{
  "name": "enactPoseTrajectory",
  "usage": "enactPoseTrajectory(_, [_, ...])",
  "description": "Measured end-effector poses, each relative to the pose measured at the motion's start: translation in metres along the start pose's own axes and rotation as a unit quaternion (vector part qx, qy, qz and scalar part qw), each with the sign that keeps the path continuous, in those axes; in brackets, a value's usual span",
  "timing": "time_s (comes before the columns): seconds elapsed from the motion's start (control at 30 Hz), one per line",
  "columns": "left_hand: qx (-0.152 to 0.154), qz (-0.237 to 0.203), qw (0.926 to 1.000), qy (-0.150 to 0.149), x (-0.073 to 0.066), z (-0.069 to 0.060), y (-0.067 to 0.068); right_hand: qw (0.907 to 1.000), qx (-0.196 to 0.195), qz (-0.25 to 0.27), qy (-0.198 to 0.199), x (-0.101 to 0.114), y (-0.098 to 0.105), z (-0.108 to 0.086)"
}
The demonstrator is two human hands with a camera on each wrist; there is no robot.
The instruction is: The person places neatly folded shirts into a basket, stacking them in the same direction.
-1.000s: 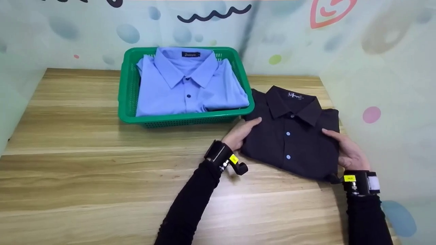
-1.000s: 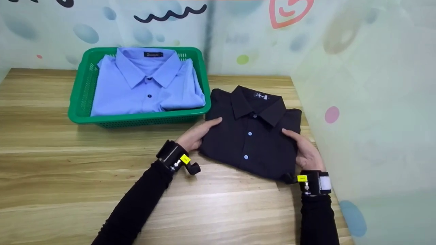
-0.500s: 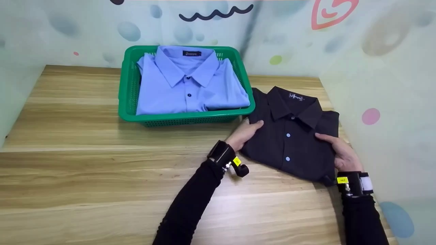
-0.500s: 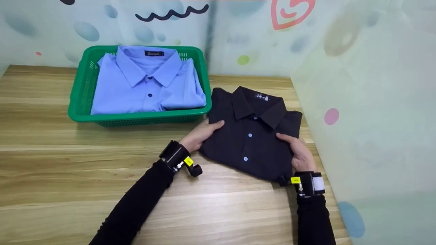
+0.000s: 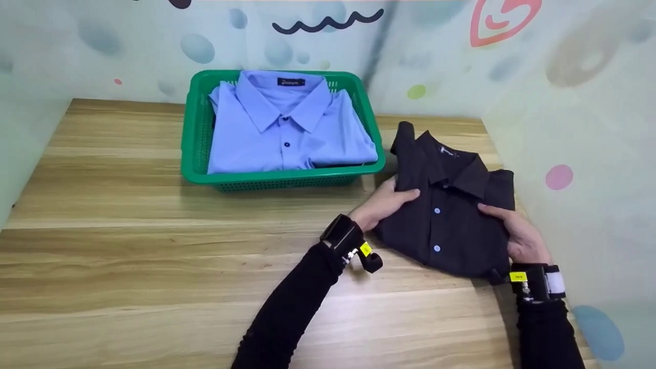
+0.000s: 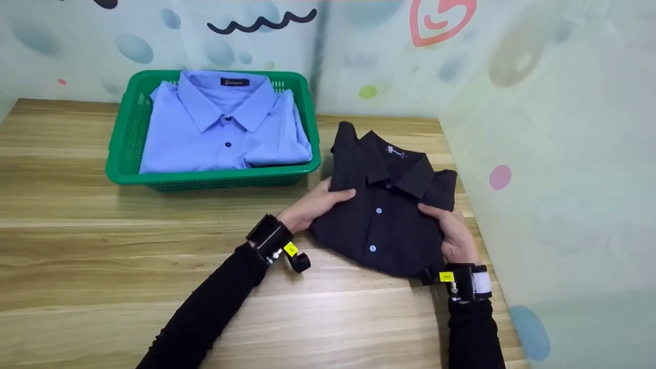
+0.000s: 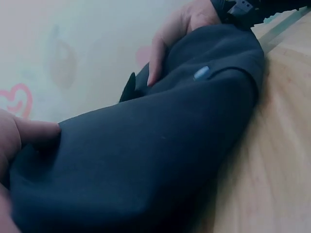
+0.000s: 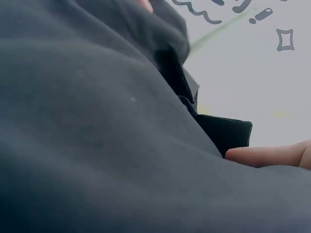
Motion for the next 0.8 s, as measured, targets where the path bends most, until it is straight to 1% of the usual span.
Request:
enactPoseTrajectory(0.1, [-0.004, 0.025, 0.9996, -0.011, -0.006, -0.003, -0.005, 0.9999, 0.005, 0.003, 0.012, -0.001, 0.000, 0.001])
enactPoseTrajectory(0.2, [-0.021, 0.052, 0.9983, -0.017, -0.009, -0.004, -0.007, 0.9996, 0.002, 0.003, 0.028, -0.001, 0.000, 0.002])
enactPoseTrajectory(0.33, [-0.057, 0.107, 0.9923, -0.030, -0.012, -0.005, -0.004, 0.9988, 0.008, 0.005, 0.048, -0.001, -0.001, 0.004])
enactPoseTrajectory(0.43, [-0.072, 0.134, 0.9876, -0.039, -0.015, -0.006, -0.002, 0.9978, 0.011, 0.007, 0.065, 0.000, -0.002, 0.004])
enactPoseTrajectory(0.53, [-0.068, 0.144, 0.9862, -0.045, -0.018, -0.007, -0.004, 0.9970, 0.008, 0.011, 0.076, 0.002, 0.000, 0.002])
enactPoseTrajectory(0.63, [-0.066, 0.162, 0.9835, -0.047, -0.022, -0.009, -0.009, 0.9971, 0.012, 0.020, 0.072, 0.003, 0.001, 0.000])
enactPoseTrajectory(0.7, [-0.066, 0.179, 0.9805, -0.048, -0.026, -0.010, -0.012, 0.9973, 0.017, 0.025, 0.067, 0.004, 0.002, -0.001])
enactPoseTrajectory(0.8, [-0.067, 0.206, 0.9750, -0.050, -0.032, -0.012, -0.016, 0.9966, 0.025, 0.033, 0.071, 0.005, 0.003, -0.002])
Point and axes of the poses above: each hand's wrist, its own z-axis towards the middle knuckle, its own y-axis out of the back of the hand, x = y × z, the point moved 5 cm from there along z, towards the middle knuckle, and after that the axes turned 4 degrees about -y, right-handed, at the moved point
